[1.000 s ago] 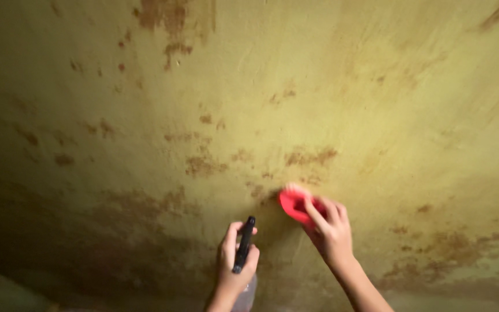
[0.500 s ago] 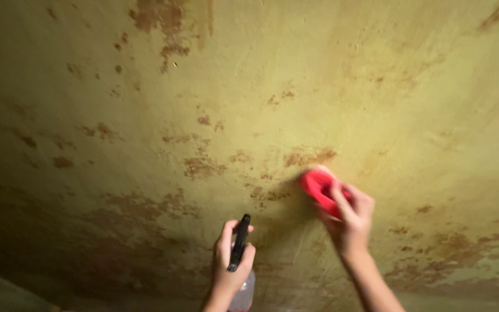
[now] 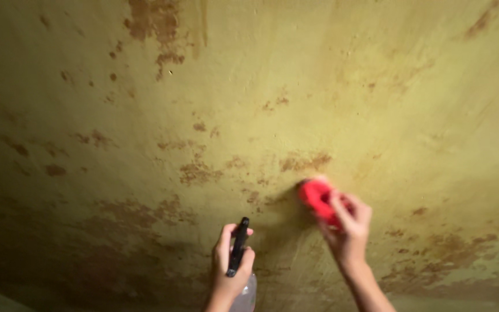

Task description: The person sprays a cleaning solution onto a stained wall and scrubs the surface with a red scrubbing brush. The person repeatedly sprays and scrubs different areas of the wall to remove stains.

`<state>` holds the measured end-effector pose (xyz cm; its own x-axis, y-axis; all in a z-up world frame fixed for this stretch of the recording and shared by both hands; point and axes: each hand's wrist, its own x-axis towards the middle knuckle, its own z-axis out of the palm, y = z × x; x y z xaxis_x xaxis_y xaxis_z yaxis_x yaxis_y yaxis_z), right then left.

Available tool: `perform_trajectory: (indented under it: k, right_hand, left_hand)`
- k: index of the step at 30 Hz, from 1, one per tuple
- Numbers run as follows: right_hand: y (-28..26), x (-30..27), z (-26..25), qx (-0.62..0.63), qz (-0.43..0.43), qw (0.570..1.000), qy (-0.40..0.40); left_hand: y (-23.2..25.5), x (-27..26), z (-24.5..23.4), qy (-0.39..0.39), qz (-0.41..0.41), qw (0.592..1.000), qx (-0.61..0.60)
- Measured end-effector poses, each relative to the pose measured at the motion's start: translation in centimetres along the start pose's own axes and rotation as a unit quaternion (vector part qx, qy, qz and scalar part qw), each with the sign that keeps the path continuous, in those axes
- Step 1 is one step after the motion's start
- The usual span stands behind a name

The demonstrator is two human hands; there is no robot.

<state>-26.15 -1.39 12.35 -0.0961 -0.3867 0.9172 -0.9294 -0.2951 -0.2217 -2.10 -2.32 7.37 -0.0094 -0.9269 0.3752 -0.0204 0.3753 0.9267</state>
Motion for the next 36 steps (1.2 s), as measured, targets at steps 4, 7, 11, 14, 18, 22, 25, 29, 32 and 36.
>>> perform_trajectory:
  k: [4,7,11,14,18,22,25,29,32,36]
  right_hand:
    - [0.0,1.3,1.3,0.008,0.023,1.000,0.018]
    - [0.0,0.7,0.6,0.002,-0.005,1.000,0.004]
    - [1.1,1.7,-0.3,-0.032,0.013,0.999,0.027]
    - [0.2,1.4,2.0,0.010,0.009,0.999,0.030]
    - [0.9,0.9,-0.5,-0.012,0.005,1.000,0.003]
    - [0.6,1.7,0.9,-0.003,0.003,1.000,0.018]
    - [0.5,1.3,-0.1,0.021,-0.004,1.000,0.002]
    - [1.0,2.6,-0.8,-0.035,0.004,0.999,0.017]
    - [-0.2,2.1,0.9,0.000,-0.016,1.000,0.000]
    - [0.2,1.8,-1.1,-0.023,-0.010,1.000,-0.010]
  left_hand:
    - [-0.1,0.1,0.2,-0.004,0.017,1.000,-0.014]
    - [0.4,0.7,0.4,-0.015,0.003,1.000,-0.009]
    - [0.9,1.3,0.8,-0.012,0.008,1.000,-0.021]
    - [1.4,1.4,1.7,-0.018,0.023,0.999,-0.018]
    - [2.3,1.8,1.9,-0.027,0.039,0.998,-0.027]
    - [2.9,2.0,2.4,-0.040,0.043,0.997,-0.042]
    - [3.6,2.2,2.4,-0.042,0.031,0.998,-0.038]
    - [3.1,2.4,2.0,-0.034,0.024,0.997,-0.059]
    - [2.8,2.0,2.3,-0.020,0.110,0.994,-0.011]
    - [2.9,2.0,1.7,-0.028,0.030,0.998,-0.056]
